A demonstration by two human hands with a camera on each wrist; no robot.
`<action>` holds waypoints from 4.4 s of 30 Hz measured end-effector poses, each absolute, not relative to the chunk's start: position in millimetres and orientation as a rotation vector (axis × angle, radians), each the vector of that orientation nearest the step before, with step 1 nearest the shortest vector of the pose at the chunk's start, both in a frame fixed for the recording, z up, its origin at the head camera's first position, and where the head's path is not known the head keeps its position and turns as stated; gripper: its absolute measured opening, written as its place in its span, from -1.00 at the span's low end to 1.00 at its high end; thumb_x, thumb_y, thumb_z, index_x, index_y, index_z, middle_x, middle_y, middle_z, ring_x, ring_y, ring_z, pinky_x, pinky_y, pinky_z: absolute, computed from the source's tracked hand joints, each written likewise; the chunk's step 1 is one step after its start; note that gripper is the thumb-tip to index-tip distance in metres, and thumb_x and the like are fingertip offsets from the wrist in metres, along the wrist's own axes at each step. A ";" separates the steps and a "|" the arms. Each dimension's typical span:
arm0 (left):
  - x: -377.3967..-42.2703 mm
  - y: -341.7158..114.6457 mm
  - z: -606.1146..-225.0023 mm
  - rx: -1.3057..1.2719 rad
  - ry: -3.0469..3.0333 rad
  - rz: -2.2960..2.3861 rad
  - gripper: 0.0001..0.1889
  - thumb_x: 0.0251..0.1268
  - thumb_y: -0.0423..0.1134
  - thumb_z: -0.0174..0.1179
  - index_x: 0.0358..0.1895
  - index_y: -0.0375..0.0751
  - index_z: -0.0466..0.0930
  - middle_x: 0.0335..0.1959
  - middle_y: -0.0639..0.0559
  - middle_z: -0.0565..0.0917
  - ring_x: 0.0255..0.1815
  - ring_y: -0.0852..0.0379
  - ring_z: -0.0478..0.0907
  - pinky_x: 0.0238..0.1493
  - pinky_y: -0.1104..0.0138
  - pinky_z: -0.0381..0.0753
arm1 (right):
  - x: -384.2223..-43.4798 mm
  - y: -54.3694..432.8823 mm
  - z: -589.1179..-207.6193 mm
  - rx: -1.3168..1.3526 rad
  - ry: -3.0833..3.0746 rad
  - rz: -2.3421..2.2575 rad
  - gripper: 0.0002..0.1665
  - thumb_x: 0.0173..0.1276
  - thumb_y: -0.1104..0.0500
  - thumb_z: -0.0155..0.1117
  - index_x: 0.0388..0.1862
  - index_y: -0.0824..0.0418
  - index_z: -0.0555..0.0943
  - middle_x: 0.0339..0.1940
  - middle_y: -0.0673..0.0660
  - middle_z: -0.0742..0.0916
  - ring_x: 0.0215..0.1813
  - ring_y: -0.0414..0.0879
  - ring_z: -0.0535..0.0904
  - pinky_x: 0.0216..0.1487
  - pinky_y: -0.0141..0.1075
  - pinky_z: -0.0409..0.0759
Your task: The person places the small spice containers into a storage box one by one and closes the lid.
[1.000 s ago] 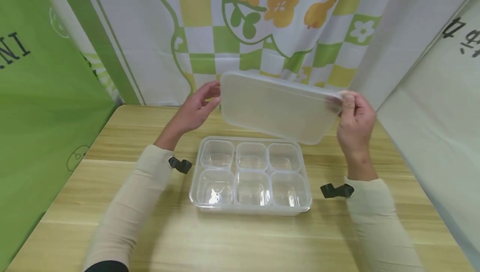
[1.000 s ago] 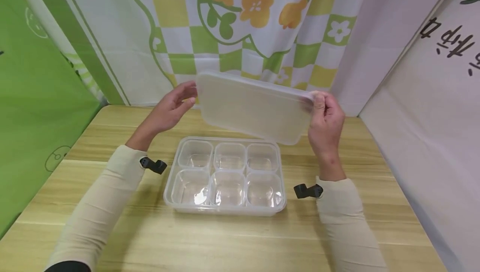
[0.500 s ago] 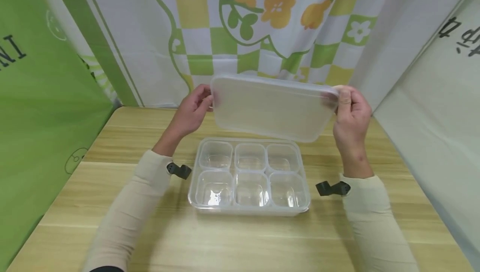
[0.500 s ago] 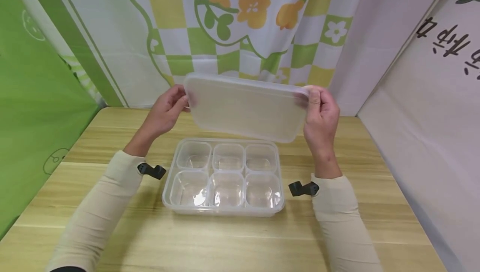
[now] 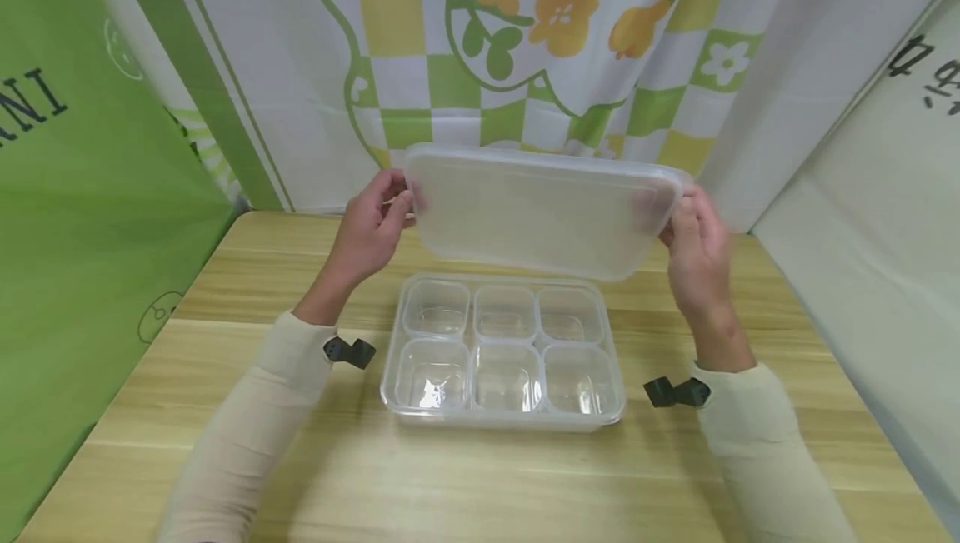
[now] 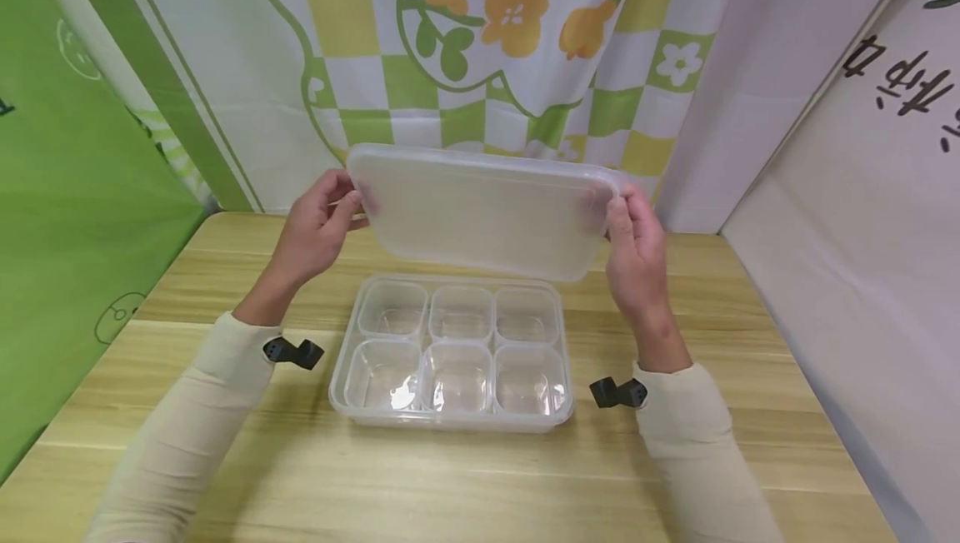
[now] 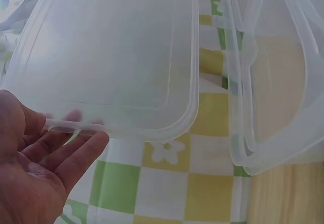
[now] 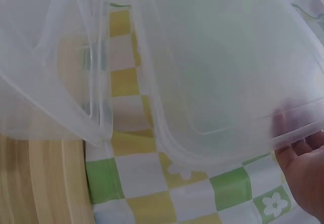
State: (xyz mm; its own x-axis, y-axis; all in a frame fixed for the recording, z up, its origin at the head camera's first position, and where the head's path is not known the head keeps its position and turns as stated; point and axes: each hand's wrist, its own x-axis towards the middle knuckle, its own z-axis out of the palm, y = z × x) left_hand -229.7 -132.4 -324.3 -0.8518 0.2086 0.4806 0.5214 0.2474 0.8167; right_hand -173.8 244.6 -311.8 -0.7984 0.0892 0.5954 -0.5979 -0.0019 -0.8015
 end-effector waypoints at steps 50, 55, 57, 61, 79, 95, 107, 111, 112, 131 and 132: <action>-157.7 -169.7 -352.0 -0.639 -2.491 -2.042 -0.61 0.55 -0.45 0.03 0.35 -0.44 0.32 -0.43 -0.26 0.63 -0.59 -0.01 0.61 -0.60 0.20 0.69 | -136.9 254.5 -359.2 0.438 -2.284 1.972 -0.59 0.69 0.16 0.03 0.41 0.19 0.50 -0.24 0.09 0.81 -0.42 -0.08 0.74 -0.53 -0.25 0.70; -160.0 -170.3 -360.4 -0.621 -2.528 -2.023 -0.67 0.56 -0.41 0.04 0.27 -0.47 0.39 -0.44 -0.26 0.64 -0.57 0.00 0.62 -0.55 0.24 0.70 | -140.5 256.6 -366.8 0.389 -2.331 2.029 -0.53 0.69 0.13 0.04 0.48 0.20 0.44 -0.22 0.10 0.80 -0.41 -0.07 0.74 -0.51 -0.24 0.72; -162.2 -170.5 -363.1 -0.618 -2.542 -1.992 -0.70 0.57 -0.40 0.05 0.24 -0.46 0.42 -0.44 -0.25 0.64 -0.57 0.00 0.61 -0.55 0.27 0.68 | -141.9 257.3 -369.1 0.377 -2.341 2.043 -0.51 0.69 0.13 0.04 0.50 0.22 0.42 -0.21 0.10 0.80 -0.40 -0.07 0.74 -0.50 -0.24 0.72; -167.9 -171.4 -366.0 -0.600 -2.580 -1.907 -0.70 0.59 -0.33 0.07 0.22 -0.45 0.47 -0.41 -0.20 0.65 -0.54 0.00 0.59 -0.56 0.32 0.62 | -144.4 257.6 -371.9 0.355 -2.390 1.992 -0.49 0.69 0.12 0.04 0.51 0.25 0.41 -0.20 0.08 0.81 -0.36 -0.07 0.74 -0.43 -0.23 0.73; -197.0 -174.1 -384.6 -0.540 -2.668 -1.681 -0.72 0.61 -0.18 0.12 0.08 -0.35 0.61 -0.29 -0.16 0.60 -0.39 0.02 0.50 -0.45 0.36 0.50 | -165.3 257.5 -382.6 0.113 -2.657 1.618 -0.37 0.59 -0.16 0.19 0.37 0.28 0.57 0.36 0.21 0.61 0.30 -0.02 0.49 0.26 -0.26 0.46; -207.4 -170.8 -404.3 -0.518 -2.708 -1.466 -0.75 0.58 -0.15 0.15 -0.03 -0.30 0.64 0.01 -0.15 0.65 -0.01 -0.12 0.63 -0.08 0.09 0.65 | -172.1 260.1 -398.8 0.105 -2.708 1.644 -0.36 0.62 -0.14 0.14 0.39 0.32 0.55 0.36 0.25 0.60 0.20 -0.04 0.54 0.21 -0.13 0.58; -206.5 -167.9 -407.0 -0.536 -2.730 -1.378 -0.73 0.57 -0.18 0.17 -0.03 -0.35 0.69 -0.02 -0.20 0.71 -0.09 -0.12 0.68 -0.16 0.09 0.72 | -176.1 260.1 -406.5 0.109 -2.740 1.562 -0.37 0.61 -0.14 0.15 0.31 0.35 0.60 0.24 0.28 0.68 0.14 0.01 0.57 0.02 -0.39 0.56; -205.6 -166.8 -407.7 -0.519 -2.741 -1.371 -0.72 0.57 -0.18 0.17 0.00 -0.36 0.70 -0.03 -0.20 0.72 -0.10 -0.12 0.69 -0.15 0.07 0.72 | -176.1 260.6 -408.7 0.113 -2.752 1.542 -0.37 0.61 -0.14 0.15 0.29 0.36 0.61 0.24 0.29 0.68 0.12 -0.01 0.57 0.01 -0.39 0.55; -205.6 -166.6 -408.3 -0.517 -2.741 -1.370 -0.72 0.57 -0.18 0.17 0.00 -0.36 0.69 -0.04 -0.20 0.72 -0.10 -0.12 0.70 -0.14 0.07 0.72 | -176.1 260.6 -409.4 0.119 -2.752 1.543 -0.38 0.61 -0.14 0.15 0.29 0.36 0.61 0.24 0.29 0.67 0.11 -0.01 0.57 0.01 -0.38 0.56; -209.2 -159.9 -421.1 -0.538 -2.723 -1.421 -0.69 0.59 -0.24 0.09 0.13 -0.40 0.66 -0.37 -0.03 0.64 -0.41 0.07 0.52 -0.37 0.28 0.54 | -174.7 259.5 -413.9 0.090 -2.739 1.662 -0.37 0.63 -0.13 0.11 0.36 0.33 0.55 0.25 0.29 0.65 0.10 -0.09 0.57 0.01 -0.40 0.61; -209.4 -159.1 -421.3 -0.538 -2.725 -1.415 -0.68 0.59 -0.23 0.08 0.15 -0.39 0.66 -0.36 -0.05 0.63 -0.39 0.06 0.51 -0.35 0.26 0.54 | -174.8 259.7 -413.7 0.086 -2.743 1.664 -0.37 0.63 -0.13 0.11 0.37 0.33 0.55 0.27 0.29 0.65 0.11 -0.08 0.56 0.02 -0.40 0.60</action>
State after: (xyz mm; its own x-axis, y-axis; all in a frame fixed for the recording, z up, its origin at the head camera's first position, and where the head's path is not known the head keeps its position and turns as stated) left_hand -209.4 -159.1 -421.3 -0.9401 0.2910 0.1777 0.3128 0.5285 0.7892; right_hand -174.8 259.7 -413.7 -0.9963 -0.0806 -0.0303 -0.0104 0.4616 -0.8870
